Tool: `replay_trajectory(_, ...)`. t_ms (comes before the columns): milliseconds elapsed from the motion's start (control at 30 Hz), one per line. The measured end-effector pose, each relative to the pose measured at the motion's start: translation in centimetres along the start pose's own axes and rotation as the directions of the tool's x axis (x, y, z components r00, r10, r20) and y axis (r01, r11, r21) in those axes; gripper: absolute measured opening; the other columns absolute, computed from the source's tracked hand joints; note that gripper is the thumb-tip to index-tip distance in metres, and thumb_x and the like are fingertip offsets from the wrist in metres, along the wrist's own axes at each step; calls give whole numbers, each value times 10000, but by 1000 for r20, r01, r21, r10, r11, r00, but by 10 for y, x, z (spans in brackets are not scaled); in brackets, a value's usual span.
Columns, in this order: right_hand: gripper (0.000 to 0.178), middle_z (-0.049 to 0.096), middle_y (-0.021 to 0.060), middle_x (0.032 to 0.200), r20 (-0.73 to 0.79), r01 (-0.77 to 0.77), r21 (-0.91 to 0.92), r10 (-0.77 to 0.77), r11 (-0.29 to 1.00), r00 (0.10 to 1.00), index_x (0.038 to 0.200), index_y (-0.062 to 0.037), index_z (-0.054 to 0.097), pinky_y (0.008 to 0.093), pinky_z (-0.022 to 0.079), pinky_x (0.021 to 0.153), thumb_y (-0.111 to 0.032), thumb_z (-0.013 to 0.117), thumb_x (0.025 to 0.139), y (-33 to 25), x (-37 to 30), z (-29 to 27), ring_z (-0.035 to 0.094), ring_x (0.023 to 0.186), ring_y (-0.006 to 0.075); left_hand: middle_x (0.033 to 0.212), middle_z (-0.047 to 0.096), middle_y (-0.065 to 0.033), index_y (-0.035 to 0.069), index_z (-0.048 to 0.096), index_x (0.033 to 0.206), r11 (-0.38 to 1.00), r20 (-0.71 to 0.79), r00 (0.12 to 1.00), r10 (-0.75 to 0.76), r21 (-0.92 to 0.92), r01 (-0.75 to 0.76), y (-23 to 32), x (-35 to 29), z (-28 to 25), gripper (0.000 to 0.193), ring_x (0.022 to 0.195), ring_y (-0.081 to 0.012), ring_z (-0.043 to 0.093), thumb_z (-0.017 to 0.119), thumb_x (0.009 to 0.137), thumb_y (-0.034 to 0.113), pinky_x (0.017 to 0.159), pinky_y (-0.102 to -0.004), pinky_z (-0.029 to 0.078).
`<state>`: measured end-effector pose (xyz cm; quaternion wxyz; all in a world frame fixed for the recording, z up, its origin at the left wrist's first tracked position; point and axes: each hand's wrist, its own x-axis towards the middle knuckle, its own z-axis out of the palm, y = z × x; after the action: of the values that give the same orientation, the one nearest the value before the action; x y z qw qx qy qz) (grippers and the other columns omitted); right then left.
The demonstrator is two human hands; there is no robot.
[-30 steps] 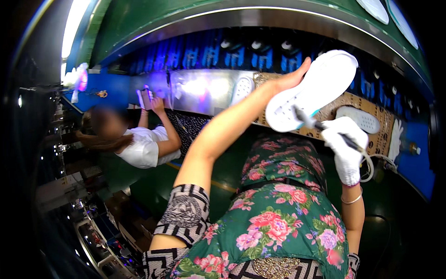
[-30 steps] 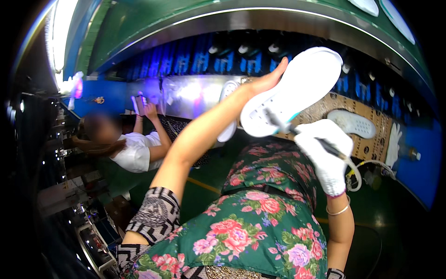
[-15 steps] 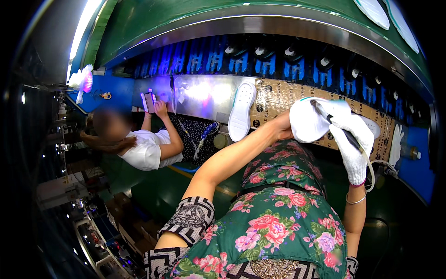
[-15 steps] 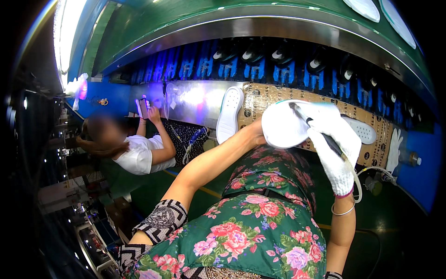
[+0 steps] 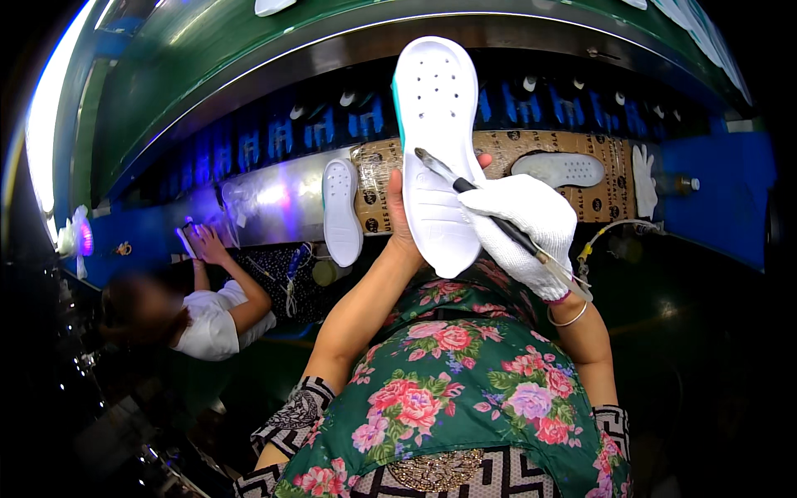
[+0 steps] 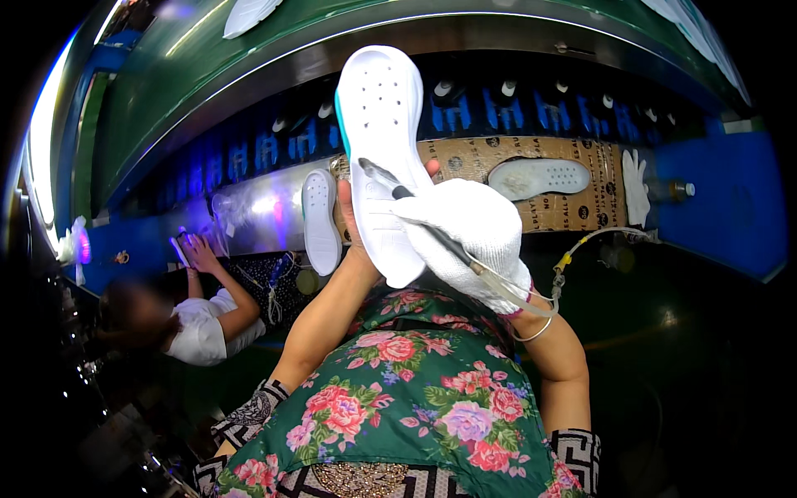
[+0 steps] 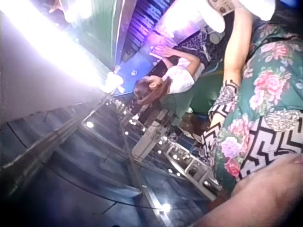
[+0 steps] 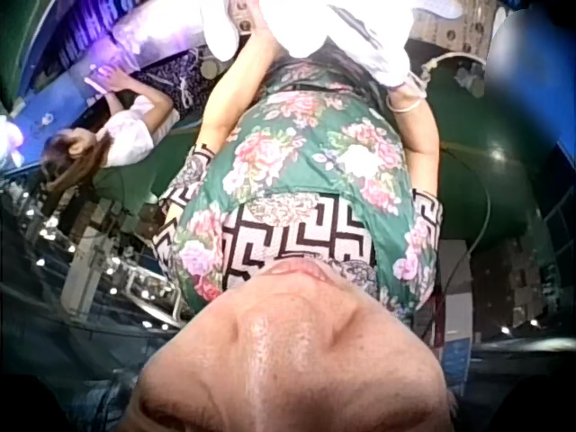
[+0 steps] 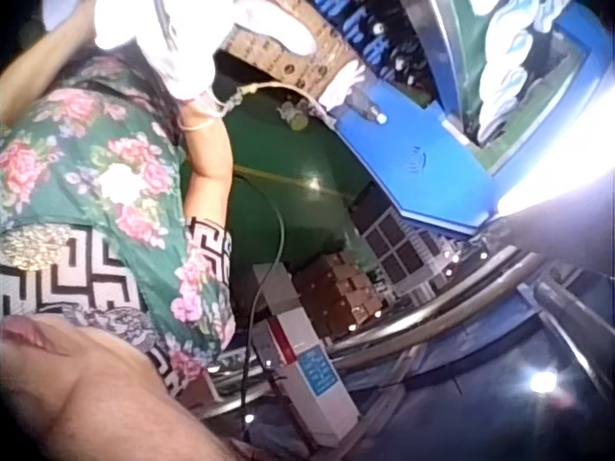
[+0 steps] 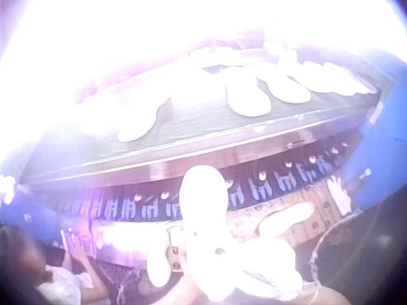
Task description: The person applies adhesive to the inner surface of shoe soles using a brush and then places the soles onto a conveyor belt.
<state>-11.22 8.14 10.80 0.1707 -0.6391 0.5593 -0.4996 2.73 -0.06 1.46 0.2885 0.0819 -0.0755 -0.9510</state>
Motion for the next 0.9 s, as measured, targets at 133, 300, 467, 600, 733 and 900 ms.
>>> replay_trajectory(133, 325, 718, 108, 961, -64, 35, -6, -36, 999, 997, 1058, -88, 734, 363, 533, 787, -35, 733, 738, 2, 4, -1, 687, 864, 267, 1428, 447, -220, 132, 263, 1515, 1000, 24, 1000, -4, -23, 4, -6, 5, -8, 1107, 1284, -369, 486, 492, 718, 865, 1078, -514, 409)
replay_trajectory(300, 309, 713, 121, 1022, -138, 121, -133, -139, 984, 981, 1057, -67, 728, 354, 534, 830, -30, 734, 751, 2, 28, 3, 689, 941, 271, 1439, 471, -112, 154, 312, 1501, 999, -163, 985, 49, 22, -46, -22, 5, -19, 1079, 1310, -302, 474, 577, 700, 828, 1096, -501, 404)
replay_trajectory(467, 468, 618, 95, 1261, -104, 107, -140, -123, 984, 987, 1308, -88, 575, 365, 492, 950, -91, 675, 851, 11, 18, 13, 640, 1073, 244, 1451, 467, -111, 168, 342, 1493, 999, -161, 986, -43, 7, 45, -35, -4, -48, 1075, 1325, -305, 462, 702, 656, 737, 1111, -498, 389)
replay_trajectory(600, 334, 704, 96, 1041, -231, 73, -50, -83, 996, 970, 1092, -82, 716, 352, 538, 759, -36, 719, 761, -4, 24, 26, 681, 861, 259, 1454, 464, -118, 148, 346, 1488, 993, -173, 982, -76, -101, 59, -35, 1, -48, 1068, 1328, -312, 456, 682, 672, 749, 1123, -495, 368)
replay_trajectory(733, 224, 718, 141, 922, -292, -116, 307, 209, 945, 933, 983, 15, 727, 334, 556, 773, 1, 715, 760, -7, 21, 31, 702, 858, 257, 1452, 461, -130, 129, 352, 1480, 994, -176, 984, 19, 105, 0, -24, 4, -29, 1050, 1319, -310, 465, 631, 703, 778, 1117, -490, 375)
replay_trajectory(900, 284, 720, 74, 957, -243, 157, -183, -200, 970, 949, 1010, -76, 752, 350, 537, 769, -51, 751, 728, 5, 18, 35, 691, 870, 223, 1445, 454, -173, 92, 339, 1478, 996, -86, 993, -81, 20, 83, -14, 13, -23, 1130, 1309, -311, 475, 610, 666, 829, 1114, -495, 378)
